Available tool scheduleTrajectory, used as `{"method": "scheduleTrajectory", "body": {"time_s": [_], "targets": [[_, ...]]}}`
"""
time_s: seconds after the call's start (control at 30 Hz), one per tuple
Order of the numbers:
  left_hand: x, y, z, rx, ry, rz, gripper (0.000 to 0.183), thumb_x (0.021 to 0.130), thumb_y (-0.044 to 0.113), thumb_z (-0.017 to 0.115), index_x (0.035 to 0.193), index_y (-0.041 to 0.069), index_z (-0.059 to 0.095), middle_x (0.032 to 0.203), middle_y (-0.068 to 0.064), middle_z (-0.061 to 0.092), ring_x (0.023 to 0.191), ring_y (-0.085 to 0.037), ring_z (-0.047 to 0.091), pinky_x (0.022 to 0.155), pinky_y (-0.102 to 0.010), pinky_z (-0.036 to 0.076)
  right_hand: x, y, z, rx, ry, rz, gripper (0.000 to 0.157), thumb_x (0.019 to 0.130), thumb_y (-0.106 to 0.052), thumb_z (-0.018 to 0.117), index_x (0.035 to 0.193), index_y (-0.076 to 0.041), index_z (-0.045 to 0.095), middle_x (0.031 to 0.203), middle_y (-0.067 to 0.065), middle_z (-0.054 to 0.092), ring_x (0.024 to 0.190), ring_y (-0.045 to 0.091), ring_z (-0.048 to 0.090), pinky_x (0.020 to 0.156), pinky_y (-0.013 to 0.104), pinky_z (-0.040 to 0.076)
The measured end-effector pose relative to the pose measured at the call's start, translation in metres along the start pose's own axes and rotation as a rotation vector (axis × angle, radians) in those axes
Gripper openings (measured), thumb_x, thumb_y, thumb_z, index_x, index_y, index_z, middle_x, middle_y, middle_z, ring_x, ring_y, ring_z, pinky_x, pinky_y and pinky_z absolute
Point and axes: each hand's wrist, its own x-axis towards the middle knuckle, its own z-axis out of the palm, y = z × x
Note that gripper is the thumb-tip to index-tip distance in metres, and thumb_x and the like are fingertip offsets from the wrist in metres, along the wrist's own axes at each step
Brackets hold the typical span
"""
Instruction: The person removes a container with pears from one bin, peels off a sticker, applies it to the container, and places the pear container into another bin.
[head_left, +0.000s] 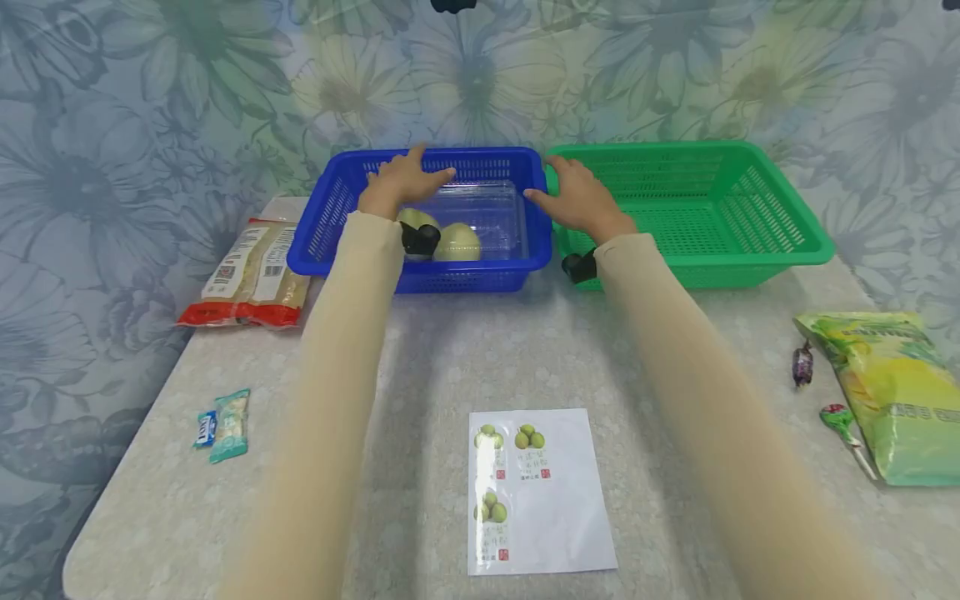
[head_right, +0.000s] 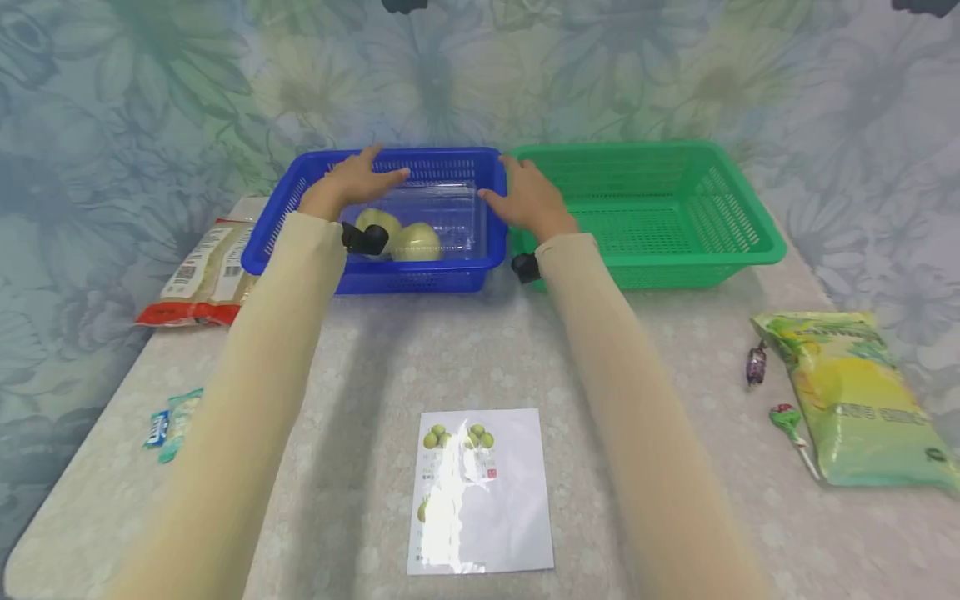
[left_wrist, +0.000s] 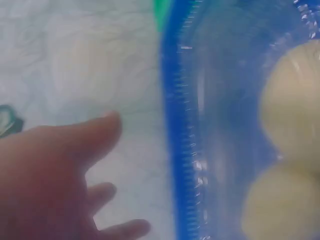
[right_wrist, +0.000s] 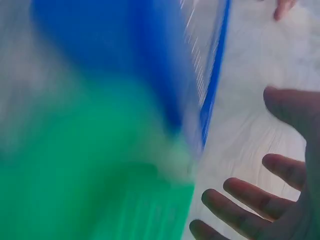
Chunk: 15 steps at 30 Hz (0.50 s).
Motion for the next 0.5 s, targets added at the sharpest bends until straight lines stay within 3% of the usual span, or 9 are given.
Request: {"method": "scheduleTrajectory", "body": {"time_s": [0.1,0.23,0.37,0.5], "targets": [[-0.006,-0.017,-0.004,-0.110,0.043,0.001,0.074,0.090,0.055,0.033,0.146,0.022,-0.004,0.153,-0.007,0.003,0.140,-0.032,0.007,0.112,-0.052,0.014,-0.001,-0.012,0.011,0.156,0.052,-0.054,0.065,0.091,-0.046,0.043,0.144,-0.014,0.021,0.144,0.011,0.032,0.131,0.027,0.033,0.105,0.044,0.033],[-0.016,-0.044,0.002,-0.204,0.223,-0.019,0.068,0.090,0.052,0.036,0.145,0.017,0.016,0.148,-0.010,0.026,0.133,-0.031,0.031,0.105,-0.050,0.029,-0.005,-0.027,0.028,0.300,0.102,-0.136,0.059,0.091,-0.037,0.048,0.139,-0.009,0.031,0.135,0.015,0.043,0.122,0.028,0.044,0.100,0.040,0.038],[-0.030,-0.064,0.020,-0.274,0.441,-0.020,0.057,0.090,0.048,0.039,0.137,0.015,0.036,0.132,-0.012,0.050,0.115,-0.031,0.050,0.092,-0.050,0.041,-0.010,-0.038,0.043,0.324,0.051,-0.125,0.061,0.090,-0.039,0.049,0.140,-0.010,0.028,0.140,0.015,0.035,0.129,0.028,0.034,0.105,0.042,0.033],[-0.045,-0.077,0.044,-0.371,0.680,0.017,0.048,0.090,0.043,0.044,0.128,0.014,0.046,0.121,-0.010,0.059,0.108,-0.028,0.054,0.094,-0.046,0.035,-0.014,-0.045,0.057,0.319,-0.012,-0.061,0.068,0.090,-0.040,0.049,0.143,-0.012,0.019,0.149,0.018,0.016,0.139,0.030,0.015,0.110,0.047,0.024]]}}
